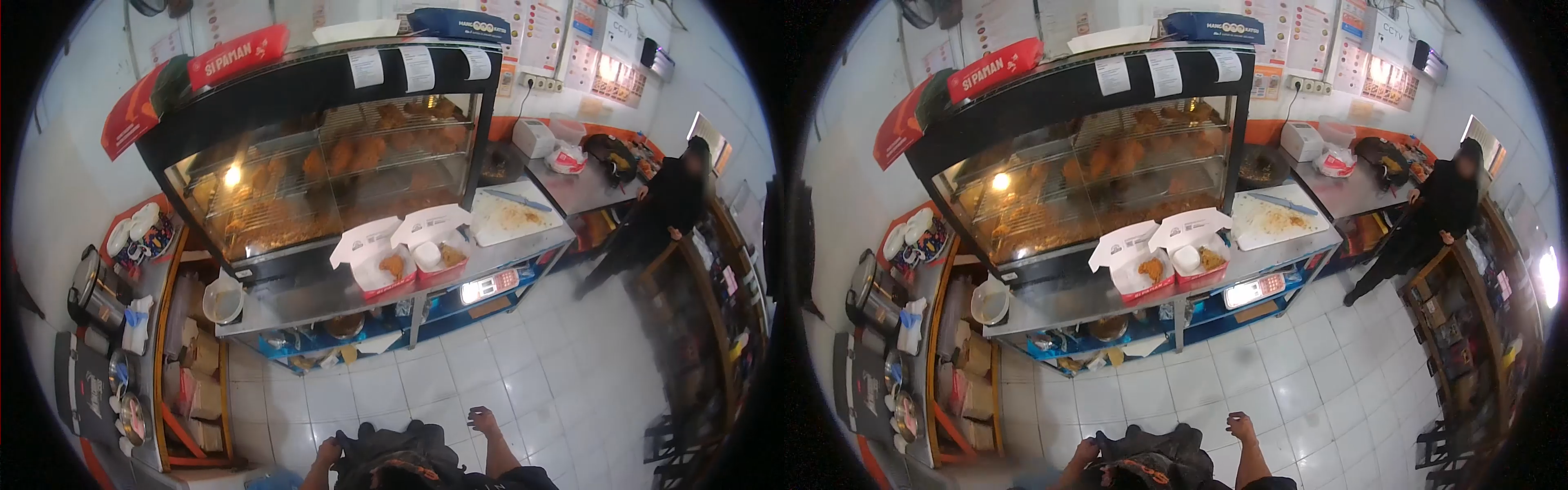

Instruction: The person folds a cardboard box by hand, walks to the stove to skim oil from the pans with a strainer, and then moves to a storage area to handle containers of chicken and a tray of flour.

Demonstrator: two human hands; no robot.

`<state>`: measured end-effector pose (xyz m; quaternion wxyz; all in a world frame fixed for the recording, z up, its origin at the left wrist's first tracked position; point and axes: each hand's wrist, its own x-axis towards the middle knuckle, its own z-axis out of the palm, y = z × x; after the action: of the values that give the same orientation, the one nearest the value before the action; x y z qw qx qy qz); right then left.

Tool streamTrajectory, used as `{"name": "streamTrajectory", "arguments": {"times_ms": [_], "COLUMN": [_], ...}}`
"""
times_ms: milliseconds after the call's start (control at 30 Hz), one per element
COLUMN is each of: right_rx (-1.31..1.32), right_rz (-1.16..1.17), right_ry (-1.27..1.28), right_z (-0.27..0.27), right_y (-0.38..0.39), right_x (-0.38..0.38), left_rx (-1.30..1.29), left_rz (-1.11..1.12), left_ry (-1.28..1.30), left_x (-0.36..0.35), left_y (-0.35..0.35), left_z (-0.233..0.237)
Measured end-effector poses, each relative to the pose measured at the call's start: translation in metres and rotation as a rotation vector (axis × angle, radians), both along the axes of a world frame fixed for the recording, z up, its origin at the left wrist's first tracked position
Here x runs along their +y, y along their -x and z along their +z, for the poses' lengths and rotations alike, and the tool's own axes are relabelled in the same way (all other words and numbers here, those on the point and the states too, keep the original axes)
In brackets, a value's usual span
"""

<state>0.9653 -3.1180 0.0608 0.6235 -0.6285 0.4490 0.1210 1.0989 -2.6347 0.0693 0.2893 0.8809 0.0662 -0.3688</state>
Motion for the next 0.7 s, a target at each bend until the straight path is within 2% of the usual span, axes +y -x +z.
{"name": "streamTrajectory", "arguments": {"times_ms": [133,200,233,267,333,400,467,533,600,667,700], "right_rx": [-0.053,-0.011,0.02,0.054,0.093,0.119,0.121,0.053,0.077,0.115,0.007], "right_rz": [-0.136,-0.076,-0.041,-0.006,0.044,0.055,0.053,0.328,0.245,0.084,0.102], "right_ry": [-0.054,-0.025,-0.05,-0.077,-0.109,-0.137,-0.14,0.085,0.028,-0.084,-0.101], "right_z": [-0.006,-0.02,-0.021,-0.024,-0.031,-0.028,-0.038,-0.041,-0.038,-0.039,-0.062], "right_y": [-0.012,-0.007,-0.007,-0.002,0.004,0.007,0.006,0.007,0.0,-0.007,-0.001], "right_x": [0.005,0.02,0.026,0.036,0.056,0.076,0.085,0.09,0.092,0.093,0.088], "left_rx": [-0.07,-0.038,0.02,0.016,-0.038,-0.097,0.028,0.037,0.049,-0.039,-0.028], "left_rz": [-0.119,-0.07,-0.134,-0.136,-0.413,-0.406,-0.177,-0.15,-0.124,-0.246,-0.248], "left_ry": [-0.035,-0.035,-0.054,-0.05,-0.11,-0.174,0.017,0.032,0.046,-0.035,-0.036], "left_x": [-0.007,-0.006,0.002,0.002,0.007,0.022,0.042,0.042,0.036,0.017,0.021], "left_y": [-0.025,-0.032,-0.039,-0.041,-0.039,-0.035,-0.04,-0.041,-0.041,-0.041,-0.041], "left_z": [0.014,0.021,0.0,0.003,0.01,-0.018,-0.046,-0.042,-0.029,0.02,0.013]}}
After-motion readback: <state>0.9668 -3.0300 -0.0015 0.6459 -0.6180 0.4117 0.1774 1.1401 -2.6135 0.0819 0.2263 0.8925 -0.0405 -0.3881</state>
